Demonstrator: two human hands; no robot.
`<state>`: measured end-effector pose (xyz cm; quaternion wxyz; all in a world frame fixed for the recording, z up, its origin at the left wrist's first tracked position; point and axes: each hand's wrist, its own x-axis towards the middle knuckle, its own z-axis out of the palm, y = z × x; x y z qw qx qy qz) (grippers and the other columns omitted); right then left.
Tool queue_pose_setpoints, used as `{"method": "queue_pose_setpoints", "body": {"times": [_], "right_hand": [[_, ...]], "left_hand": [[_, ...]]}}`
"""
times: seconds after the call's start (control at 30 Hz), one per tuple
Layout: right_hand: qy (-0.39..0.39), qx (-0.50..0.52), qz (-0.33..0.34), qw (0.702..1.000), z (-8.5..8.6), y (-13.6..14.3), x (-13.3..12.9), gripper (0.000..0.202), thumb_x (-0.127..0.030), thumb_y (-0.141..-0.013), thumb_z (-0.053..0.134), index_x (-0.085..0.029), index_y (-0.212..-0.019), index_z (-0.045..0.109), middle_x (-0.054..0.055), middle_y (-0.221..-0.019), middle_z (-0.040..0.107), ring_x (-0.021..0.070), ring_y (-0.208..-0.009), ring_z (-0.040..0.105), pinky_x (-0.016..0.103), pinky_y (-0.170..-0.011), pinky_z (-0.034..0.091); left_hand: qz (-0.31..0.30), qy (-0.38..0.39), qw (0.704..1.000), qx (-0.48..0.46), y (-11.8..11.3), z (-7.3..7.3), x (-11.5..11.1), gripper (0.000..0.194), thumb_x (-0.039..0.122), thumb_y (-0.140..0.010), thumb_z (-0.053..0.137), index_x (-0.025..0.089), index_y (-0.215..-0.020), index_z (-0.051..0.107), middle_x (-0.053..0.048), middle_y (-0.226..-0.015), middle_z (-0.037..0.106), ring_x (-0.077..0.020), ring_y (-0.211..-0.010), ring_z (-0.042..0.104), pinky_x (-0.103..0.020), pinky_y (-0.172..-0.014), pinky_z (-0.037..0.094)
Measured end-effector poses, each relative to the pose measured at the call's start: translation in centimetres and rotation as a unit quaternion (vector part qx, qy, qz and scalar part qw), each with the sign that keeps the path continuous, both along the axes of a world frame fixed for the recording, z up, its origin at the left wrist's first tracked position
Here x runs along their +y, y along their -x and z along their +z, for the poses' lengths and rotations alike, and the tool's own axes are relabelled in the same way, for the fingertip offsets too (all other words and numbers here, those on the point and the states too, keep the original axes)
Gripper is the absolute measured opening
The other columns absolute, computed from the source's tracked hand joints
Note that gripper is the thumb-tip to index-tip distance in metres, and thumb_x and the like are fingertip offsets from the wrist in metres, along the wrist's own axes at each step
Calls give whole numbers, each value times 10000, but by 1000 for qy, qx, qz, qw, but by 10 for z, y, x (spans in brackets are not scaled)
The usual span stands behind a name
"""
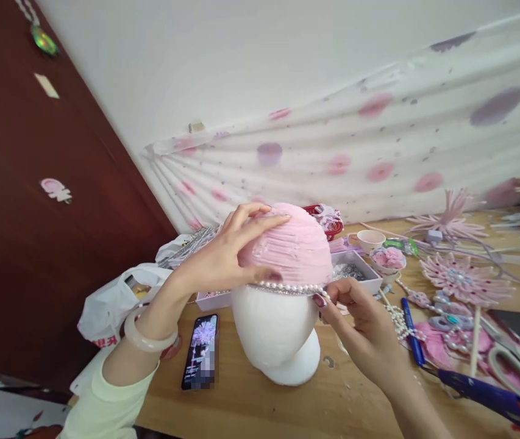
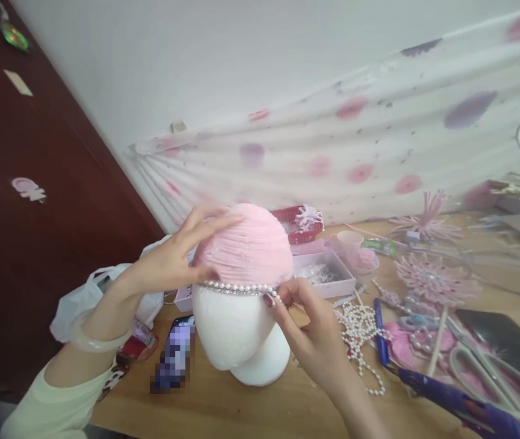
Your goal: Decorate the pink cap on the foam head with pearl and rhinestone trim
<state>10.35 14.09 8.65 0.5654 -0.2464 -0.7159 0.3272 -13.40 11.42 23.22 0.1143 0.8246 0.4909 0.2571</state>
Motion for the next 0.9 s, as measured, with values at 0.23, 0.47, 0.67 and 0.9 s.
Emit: {"method": "queue_pose_setpoints", "body": {"times": [0.23, 0.47, 0.67, 0.9], "right_hand": [[36, -4, -20, 999, -18, -7, 6, 150, -366, -1012, 602, -252, -916, 580, 2, -715, 588, 155, -629, 563, 270, -559, 457], [35, 32, -60, 997, -18, -1, 3, 194, -388, -975, 658, -247, -857, 596, 0, -689, 605, 139, -558, 530, 255, -500, 427], [38, 35, -52, 997, -26, -3, 4, 162, -369, -996, 629, -256, -887, 592, -20, -671, 566, 140, -577, 526, 253, -534, 434], [42, 49, -24, 998, -25, 4, -2, 173, -380, -983, 644, -278, -894, 535, -25, -737, 522, 147, -623, 504, 248, -551, 429]], "left_hand": [[-94, -47, 966, -234, 17, -32, 17, 538, 631, -942, 596, 386, -1420, 604, -7, -1595, 526, -259, -1541, 386, -505, -1302, 256], [-94, -102, 967, -213, 14, -40, 20, 705, 680, -774, 763, 355, -1387, 636, -31, -1553, 573, -264, -1499, 449, -493, -1289, 292], [-56, -17, 919, -389, 20, -56, 22, 581, 657, -1005, 425, 330, -1463, 568, -6, -1639, 463, -249, -1538, 396, -495, -1298, 283], [-24, 62, 914, -400, 12, -76, 22, 830, 821, -934, 184, 370, -1620, 304, 60, -1729, 237, -235, -1604, 219, -438, -1314, 239]]}}
